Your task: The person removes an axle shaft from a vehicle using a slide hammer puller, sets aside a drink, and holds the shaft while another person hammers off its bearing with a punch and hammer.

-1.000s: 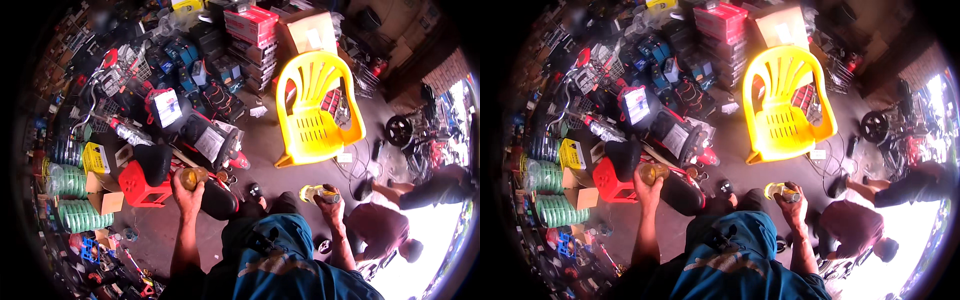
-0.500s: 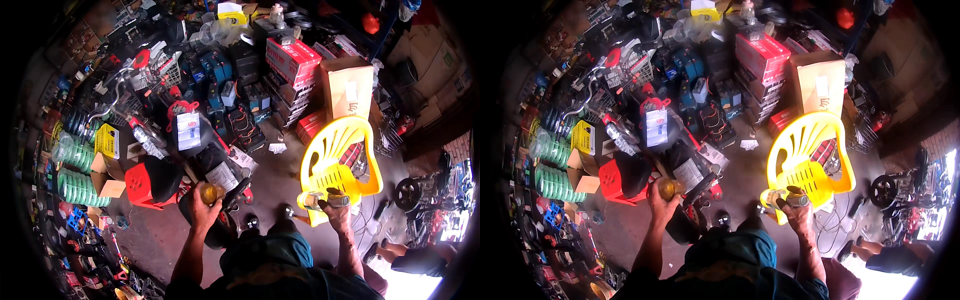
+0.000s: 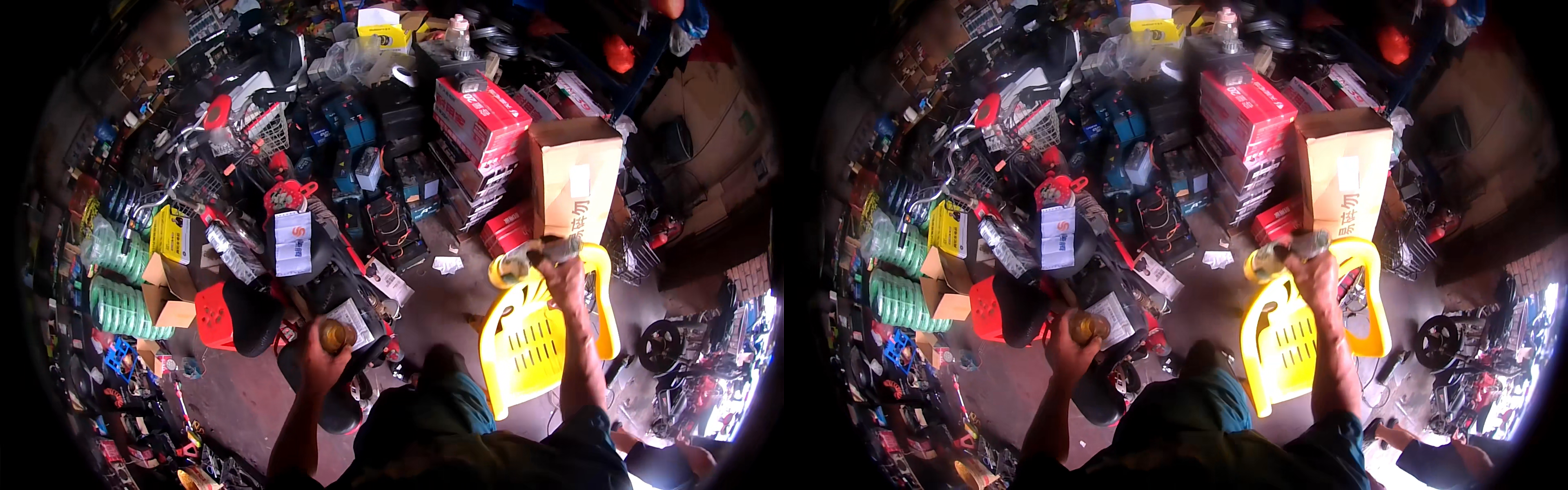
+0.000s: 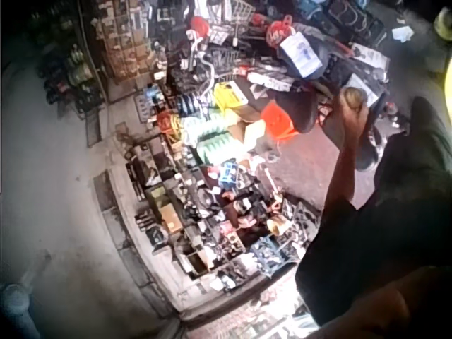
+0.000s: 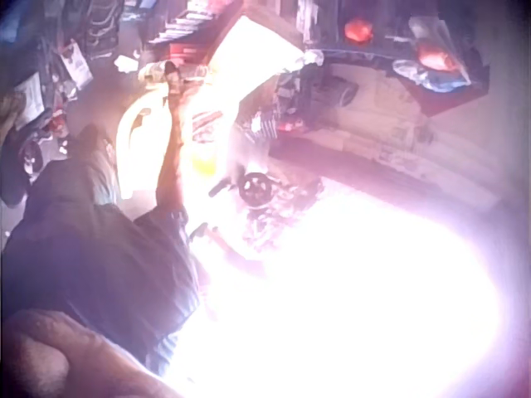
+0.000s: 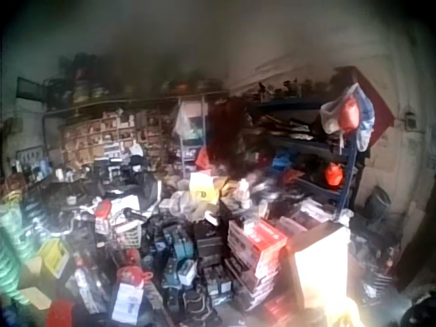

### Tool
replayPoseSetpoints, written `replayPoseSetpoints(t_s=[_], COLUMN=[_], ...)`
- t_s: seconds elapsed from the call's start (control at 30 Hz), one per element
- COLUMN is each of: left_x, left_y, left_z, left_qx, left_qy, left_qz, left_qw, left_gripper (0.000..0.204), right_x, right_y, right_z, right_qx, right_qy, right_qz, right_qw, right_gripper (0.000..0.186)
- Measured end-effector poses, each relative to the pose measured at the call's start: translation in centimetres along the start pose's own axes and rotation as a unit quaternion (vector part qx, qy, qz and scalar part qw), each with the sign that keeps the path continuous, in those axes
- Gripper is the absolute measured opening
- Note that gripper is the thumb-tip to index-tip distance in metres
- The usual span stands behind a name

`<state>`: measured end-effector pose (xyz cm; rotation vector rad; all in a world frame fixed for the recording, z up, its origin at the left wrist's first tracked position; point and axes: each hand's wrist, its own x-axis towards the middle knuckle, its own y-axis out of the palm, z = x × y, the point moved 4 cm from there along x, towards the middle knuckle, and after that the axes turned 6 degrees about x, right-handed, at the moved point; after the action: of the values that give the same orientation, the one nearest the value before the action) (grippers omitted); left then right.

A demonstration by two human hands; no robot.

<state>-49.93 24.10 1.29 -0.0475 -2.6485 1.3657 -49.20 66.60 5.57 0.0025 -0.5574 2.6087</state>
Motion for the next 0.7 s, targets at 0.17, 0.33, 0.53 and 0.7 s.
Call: replayPoseSetpoints(t_s=[0.17, 0.33, 0.53, 0.7], left_x=[7.1, 17.5, 32.3, 43.6], left_y=[3.7, 7.5, 13.1, 18.8], left_z=[-0.1, -5.6, -14.4, -20.7], left_qx=[-0.045, -0.072, -0.038, -0.024], left_qy=[0.082, 0.097, 0.188, 0.208], left_qz=[0.007, 0.019, 0.018, 0.009], left_qw=[0.996, 0.992, 0.981, 0.978], left_gripper=[0.069, 0.067, 0.066, 0.061], right_x=[12.9, 25.6, 39.5, 45.7], right_y=[-1.0, -1.4, 0.3, 2.4], right_z=[0.2, 2.9, 0.2, -2.6], right_qx=[-0.074, -0.109, -0.158, -0.167], right_qy=[-0.119, -0.049, -0.037, 0.004], right_qz=[0.004, 0.001, -0.012, -0.013], right_qw=[0.99, 0.993, 0.987, 0.986], right_gripper=[0.023, 0.026, 0.034, 0.042])
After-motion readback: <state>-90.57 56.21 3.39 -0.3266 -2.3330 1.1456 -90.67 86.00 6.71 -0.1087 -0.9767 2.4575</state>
